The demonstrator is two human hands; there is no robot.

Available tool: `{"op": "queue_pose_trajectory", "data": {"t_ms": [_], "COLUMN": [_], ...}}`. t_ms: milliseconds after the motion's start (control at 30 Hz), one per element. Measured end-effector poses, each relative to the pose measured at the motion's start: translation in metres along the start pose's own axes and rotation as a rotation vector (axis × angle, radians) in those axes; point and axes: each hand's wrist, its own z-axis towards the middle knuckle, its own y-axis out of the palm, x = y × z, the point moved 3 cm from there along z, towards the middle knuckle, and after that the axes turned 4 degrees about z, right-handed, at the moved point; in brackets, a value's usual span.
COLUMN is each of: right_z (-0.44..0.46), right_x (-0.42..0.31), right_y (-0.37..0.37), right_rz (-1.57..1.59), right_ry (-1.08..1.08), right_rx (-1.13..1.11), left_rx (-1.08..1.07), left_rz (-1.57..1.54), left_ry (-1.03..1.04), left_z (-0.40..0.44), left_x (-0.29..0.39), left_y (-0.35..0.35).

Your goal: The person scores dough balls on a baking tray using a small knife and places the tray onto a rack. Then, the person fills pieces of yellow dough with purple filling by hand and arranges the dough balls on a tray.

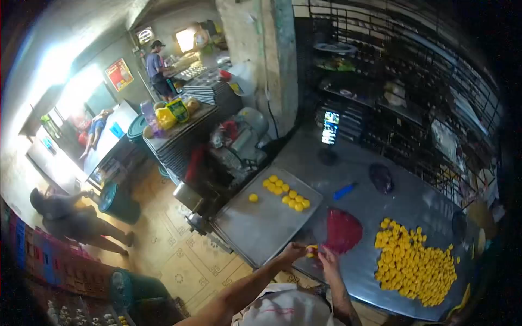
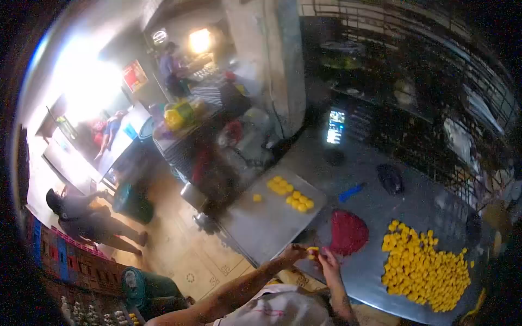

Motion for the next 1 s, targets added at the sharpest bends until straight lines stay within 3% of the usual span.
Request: {"op": "queue_pose_trajectory", "data": {"t_ms": [33,100,167,200,267,400,467,500,567,600,700,733,767,833,867,933,967,1000], "right_z": [0.006,0.017,0.024,0.027,0.028,0.010,-0.008,-0.012,-0.020,-0.014,0.003,0.001,0.001,-0.002,-0.009,-0.025,-0.020,-0.014], "right_x": [0.004,0.007,0.009,0.011,0.011,-0.020,-0.042,-0.043,-0.043,-0.027,0.018,0.011,0.004,-0.004,-0.003,-0.028,-0.014,0.000], "right_y": [0.008,0.024,0.035,0.040,0.042,0.046,0.048,0.038,0.017,-0.003,-0.063,-0.072,-0.080,-0.091,-0.090,-0.082,-0.092,-0.102], "right_rz": [0.145,0.136,-0.064,-0.065,-0.377,-0.528,-0.720,-0.726,-0.558,-0.560,-0.609,-0.583,-0.555,-0.412,-0.257,-0.264,-0.499,-0.740], "right_ry": [0.033,-0.012,0.014,0.010,-0.150,-0.156,-0.433,-0.434,-0.508,-0.509,-0.484,-0.323,-0.163,-0.154,-0.141,-0.105,-0.393,-0.688], "right_rx": [0.011,-0.045,0.029,0.031,0.172,0.048,0.060,0.060,-0.012,-0.014,-0.115,-0.109,-0.102,-0.160,-0.205,-0.288,-0.268,-0.249], "left_rx": [0.048,0.158,-0.044,-0.044,0.000,0.023,0.354,0.356,0.131,0.137,0.117,0.119,0.147,0.178,0.264,0.216,0.079,0.076], "left_rz": [-0.180,-0.549,-0.559,-0.559,-0.267,-0.328,-1.098,-1.102,-0.852,-0.892,-1.010,-1.020,-0.951,-0.879,-0.933,-0.666,-0.349,-0.265], "left_ry": [-0.024,-0.045,-0.717,-0.713,-0.567,-0.645,-0.675,-0.671,-0.968,-0.885,-0.955,-0.962,-0.854,-0.760,-0.610,-0.497,-0.498,-0.512], "left_z": [-0.001,-0.003,-0.009,-0.009,-0.008,-0.007,-0.020,-0.013,0.000,-0.008,0.017,0.015,0.017,0.017,0.009,0.005,0.030,0.035], "left_x": [-0.001,-0.002,-0.019,-0.019,-0.011,0.012,-0.010,0.001,0.027,0.006,0.086,0.093,0.098,0.083,0.059,0.091,0.121,0.126], "left_y": [-0.006,-0.017,-0.016,-0.021,-0.028,-0.023,0.029,0.026,0.011,0.044,0.015,0.027,0.037,0.065,0.084,0.076,0.036,0.030]}}
